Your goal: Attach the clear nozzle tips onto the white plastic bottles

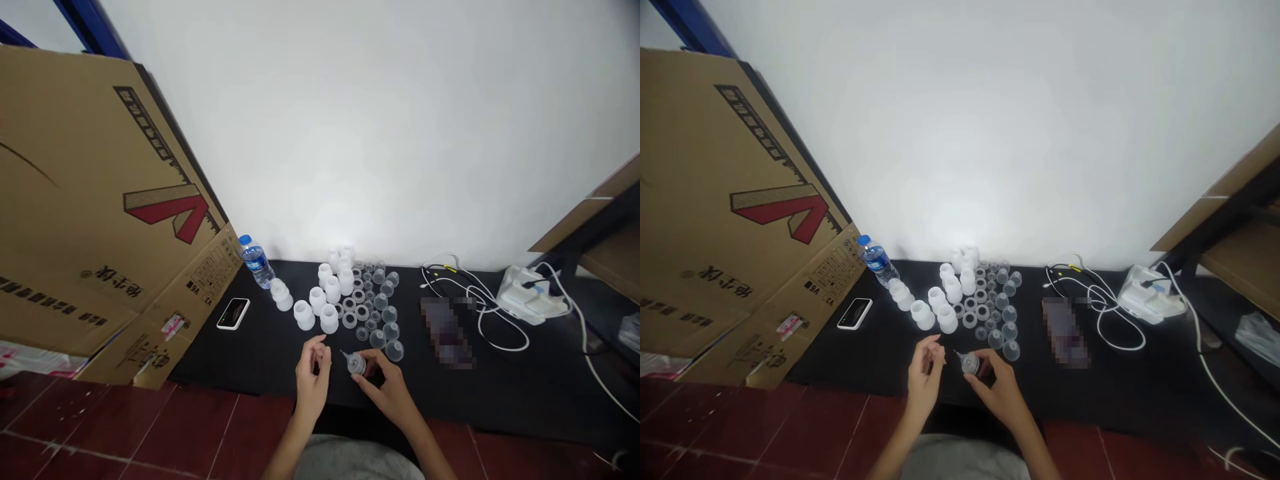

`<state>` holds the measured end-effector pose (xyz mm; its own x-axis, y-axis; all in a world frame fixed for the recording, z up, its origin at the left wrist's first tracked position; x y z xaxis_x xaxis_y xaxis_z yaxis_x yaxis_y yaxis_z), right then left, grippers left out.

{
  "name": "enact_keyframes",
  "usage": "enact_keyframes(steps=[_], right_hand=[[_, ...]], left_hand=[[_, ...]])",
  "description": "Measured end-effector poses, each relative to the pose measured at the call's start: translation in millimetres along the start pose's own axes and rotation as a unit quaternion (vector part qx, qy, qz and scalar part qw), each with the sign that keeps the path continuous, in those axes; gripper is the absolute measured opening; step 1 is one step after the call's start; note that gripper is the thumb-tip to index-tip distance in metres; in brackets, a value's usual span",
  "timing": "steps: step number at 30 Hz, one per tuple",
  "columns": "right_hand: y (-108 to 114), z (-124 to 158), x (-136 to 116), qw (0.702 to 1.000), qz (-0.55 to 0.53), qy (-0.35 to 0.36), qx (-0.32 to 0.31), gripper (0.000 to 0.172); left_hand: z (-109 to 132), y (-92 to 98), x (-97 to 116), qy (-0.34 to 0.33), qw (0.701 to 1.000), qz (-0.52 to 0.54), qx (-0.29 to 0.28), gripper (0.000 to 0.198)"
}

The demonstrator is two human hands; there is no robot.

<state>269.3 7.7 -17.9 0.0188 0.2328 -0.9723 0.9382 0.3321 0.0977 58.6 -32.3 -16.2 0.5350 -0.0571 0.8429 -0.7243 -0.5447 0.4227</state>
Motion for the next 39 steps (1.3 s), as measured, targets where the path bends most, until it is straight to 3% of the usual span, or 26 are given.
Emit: enact_keyframes(steps=[5,9,13,17,19,23,28,35,39], right_hand=[[1.0,-1.3,-4.6,1.000,0.013,0.026,0.006,0.041],[2.0,-2.8,-10.4,1.000,0.011,0.022,-0.003,0.036],[1.3,-1.7,-6.1,1.000,-0.010,0.015,-0.004,0.030],[0.1,-0.7,-1.7,1.000,-0.021,0.015,0.006,0.026],[-0.1,-1.0,-3.1,1.000,-0.019,0.010,0.006,0.025],[0.7,-2.2,-9.9,1.000,-0.014,0.012,0.008,0.027],[0.8,-2.4,-14.8,1.000,-0.009,0.020,-0.006,0.037],[0.5,-3.0,-7.8,1.000,-0.013,-0.010,-0.003,0.026],[1.8,-3.6,-1.1,0.999,-0.004,0.012,0.035,0.031]], left_hand=[[-30.6,5.7,19.5,-0.165,0.978,-0.117,0.046,0.030],[-57.5,2.3,35.5,-0.198,0.950,-0.236,0.051,0.035],[-66.8,-4.4,39.5,-0.187,0.944,-0.269,0.039,0.021],[-59.5,-3.2,38.9,-0.195,0.950,-0.245,0.015,0.013],[-52.2,-1.3,37.2,-0.195,0.954,-0.228,0.002,0.023],[-36.5,-0.4,25.0,-0.147,0.967,-0.209,-0.025,0.063],[-23.7,1.5,3.5,-0.133,0.969,-0.186,-0.093,0.036],[-21.4,7.7,-5.5,-0.105,0.986,-0.094,-0.086,0.036],[-22.0,6.9,-10.3,-0.060,0.995,-0.040,-0.068,0.043]])
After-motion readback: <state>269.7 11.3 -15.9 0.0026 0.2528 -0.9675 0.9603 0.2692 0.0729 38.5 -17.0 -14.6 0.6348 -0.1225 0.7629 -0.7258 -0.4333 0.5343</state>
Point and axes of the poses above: each hand's wrist, its own z-axis away from the middle knuckle, its own y-axis out of the back of the hand, x = y × z, the point moved 1 cm from there along -z, towards the middle knuckle, and after that the axes turned 15 degrees about -z, right-handed, at the moved point
